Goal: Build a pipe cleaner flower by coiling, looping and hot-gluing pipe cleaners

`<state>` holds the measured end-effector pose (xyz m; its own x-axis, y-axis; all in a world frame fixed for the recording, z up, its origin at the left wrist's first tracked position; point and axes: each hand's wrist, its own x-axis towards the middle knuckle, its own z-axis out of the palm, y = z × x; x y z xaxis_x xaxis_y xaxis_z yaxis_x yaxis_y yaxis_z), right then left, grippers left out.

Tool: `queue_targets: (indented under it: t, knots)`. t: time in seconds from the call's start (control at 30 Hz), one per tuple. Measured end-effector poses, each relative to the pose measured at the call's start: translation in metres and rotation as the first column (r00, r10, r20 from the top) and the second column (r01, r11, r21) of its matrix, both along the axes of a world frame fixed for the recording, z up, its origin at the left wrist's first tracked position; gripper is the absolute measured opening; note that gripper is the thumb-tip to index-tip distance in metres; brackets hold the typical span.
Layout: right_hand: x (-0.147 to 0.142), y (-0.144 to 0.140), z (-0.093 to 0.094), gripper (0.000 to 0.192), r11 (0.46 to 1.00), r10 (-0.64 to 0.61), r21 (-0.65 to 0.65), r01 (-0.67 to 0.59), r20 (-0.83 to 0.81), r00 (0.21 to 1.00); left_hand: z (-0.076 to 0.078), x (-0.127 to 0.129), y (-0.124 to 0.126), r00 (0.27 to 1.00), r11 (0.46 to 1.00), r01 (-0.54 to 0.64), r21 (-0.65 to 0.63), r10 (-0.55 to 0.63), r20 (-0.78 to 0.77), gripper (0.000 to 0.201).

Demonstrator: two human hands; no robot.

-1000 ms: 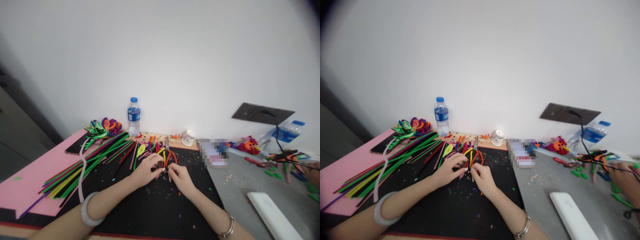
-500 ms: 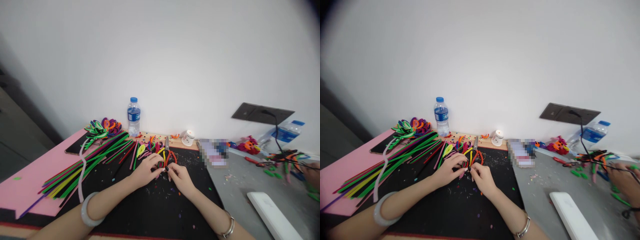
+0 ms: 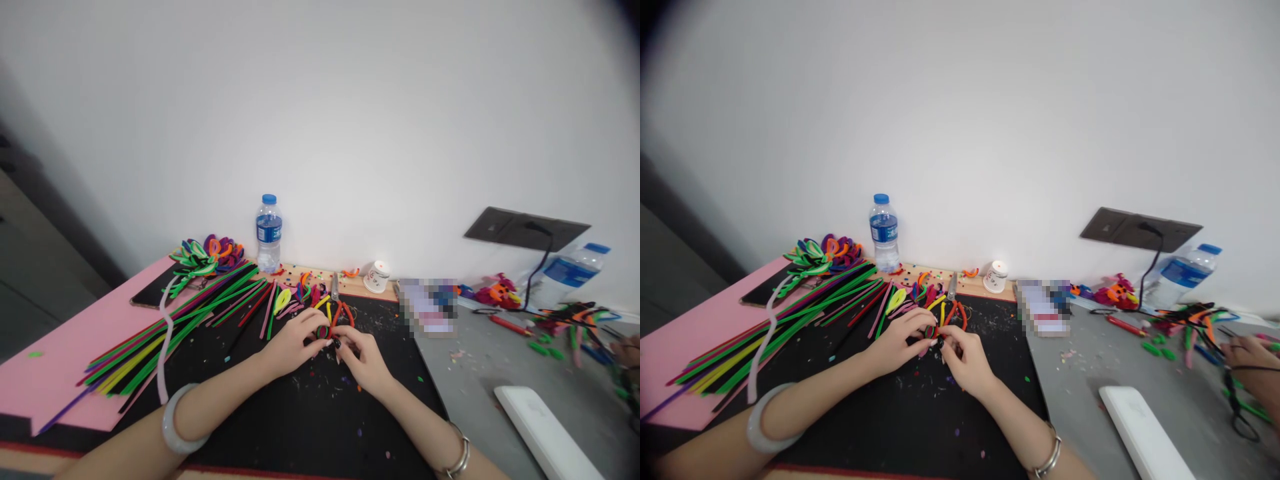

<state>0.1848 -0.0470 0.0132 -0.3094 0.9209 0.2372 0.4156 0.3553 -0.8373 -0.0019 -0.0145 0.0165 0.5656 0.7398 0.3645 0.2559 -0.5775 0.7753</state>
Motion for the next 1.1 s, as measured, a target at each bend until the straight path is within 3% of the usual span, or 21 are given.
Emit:
queue_targets:
  t: [1.1]
  knots:
    - [0.0020,-0.0013,0.0007,0.021,0.997,0.076,-0.009,-0.076,-0.001,0.997,0.0013,-0.0008,-0.0007,1.000,1.000,0.001,0.008,-0.001,-0.010,0.017]
